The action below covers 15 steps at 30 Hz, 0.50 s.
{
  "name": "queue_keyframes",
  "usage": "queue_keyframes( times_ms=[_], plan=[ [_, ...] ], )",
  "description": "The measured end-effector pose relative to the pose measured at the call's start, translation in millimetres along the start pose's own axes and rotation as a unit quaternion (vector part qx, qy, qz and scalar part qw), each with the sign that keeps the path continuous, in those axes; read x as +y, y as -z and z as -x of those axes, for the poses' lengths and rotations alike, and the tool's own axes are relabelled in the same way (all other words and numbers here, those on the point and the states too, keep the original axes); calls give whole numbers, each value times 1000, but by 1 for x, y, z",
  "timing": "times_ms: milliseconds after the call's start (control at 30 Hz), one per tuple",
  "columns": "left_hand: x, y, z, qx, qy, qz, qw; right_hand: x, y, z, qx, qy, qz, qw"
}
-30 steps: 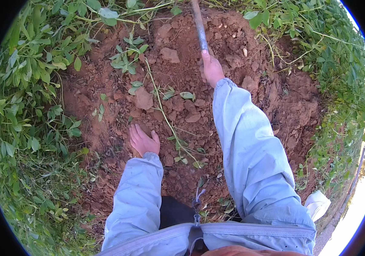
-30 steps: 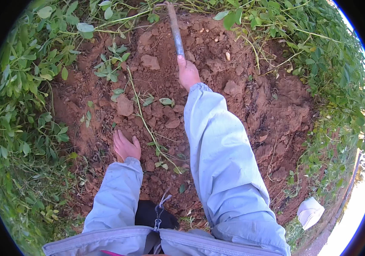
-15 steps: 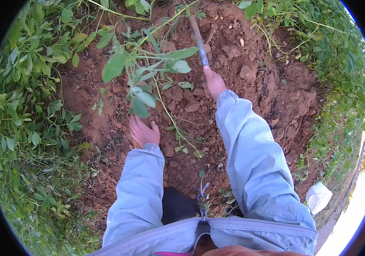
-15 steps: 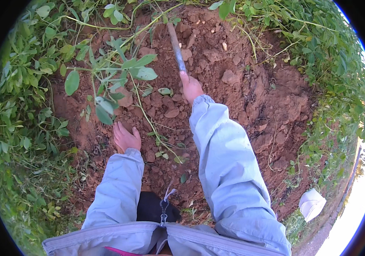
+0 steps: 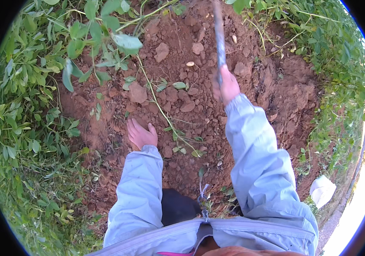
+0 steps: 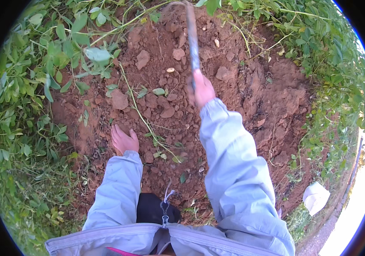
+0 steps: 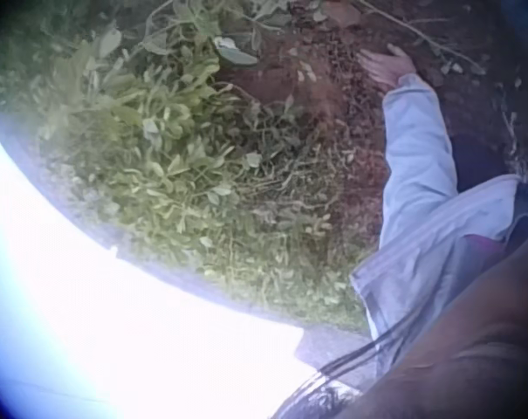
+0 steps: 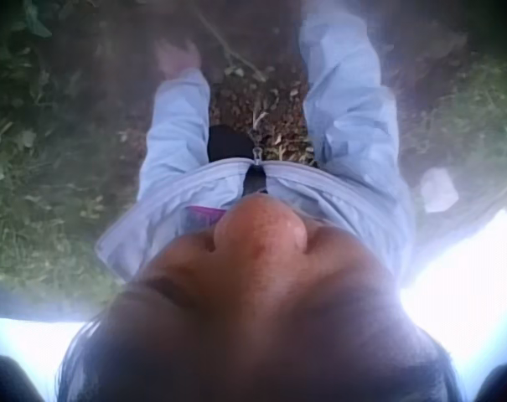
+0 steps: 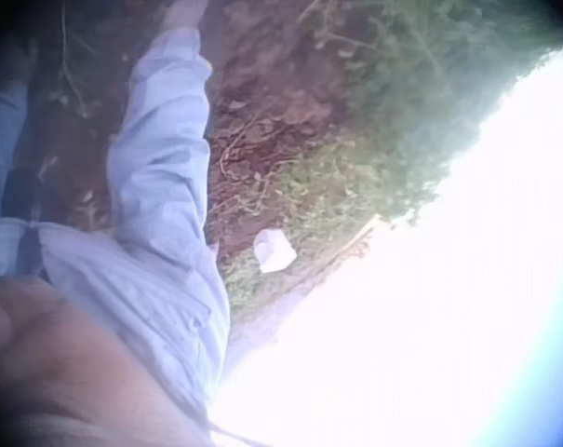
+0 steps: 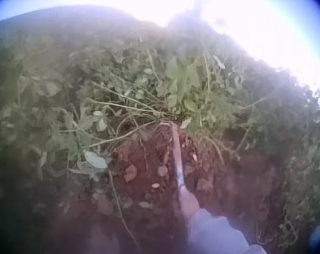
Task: The person pulls peanut plants from the soil, shakes off excess dirt, and removes peanuts from the roots. They place the harvested peanuts into a cloth bag and a white bucket while working in an outdoor garden.
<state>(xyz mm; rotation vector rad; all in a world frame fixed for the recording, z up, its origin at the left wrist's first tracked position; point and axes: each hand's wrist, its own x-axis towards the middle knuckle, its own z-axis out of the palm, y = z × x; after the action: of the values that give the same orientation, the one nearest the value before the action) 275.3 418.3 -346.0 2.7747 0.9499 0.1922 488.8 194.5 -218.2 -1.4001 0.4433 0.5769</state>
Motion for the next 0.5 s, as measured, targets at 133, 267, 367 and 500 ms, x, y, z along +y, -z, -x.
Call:
queue_keyframes(
  times_ms=[133, 267, 367, 500],
  plan=[
    [2, -2, 0, 13, -18, 1, 1000, 37, -13, -48, 16, -24, 128, 991],
    [-3, 3, 2, -12, -9, -11, 1000, 59, -20, -20, 7, -48, 95, 994],
    [-1, -1, -4, 6, 3, -8, 1000, 47, 14, 39, -27, -180, -32, 983],
    [4, 4, -2, -10, 6, 0, 1000, 72, 79, 100, 42, -158, -201, 966]
  ],
)
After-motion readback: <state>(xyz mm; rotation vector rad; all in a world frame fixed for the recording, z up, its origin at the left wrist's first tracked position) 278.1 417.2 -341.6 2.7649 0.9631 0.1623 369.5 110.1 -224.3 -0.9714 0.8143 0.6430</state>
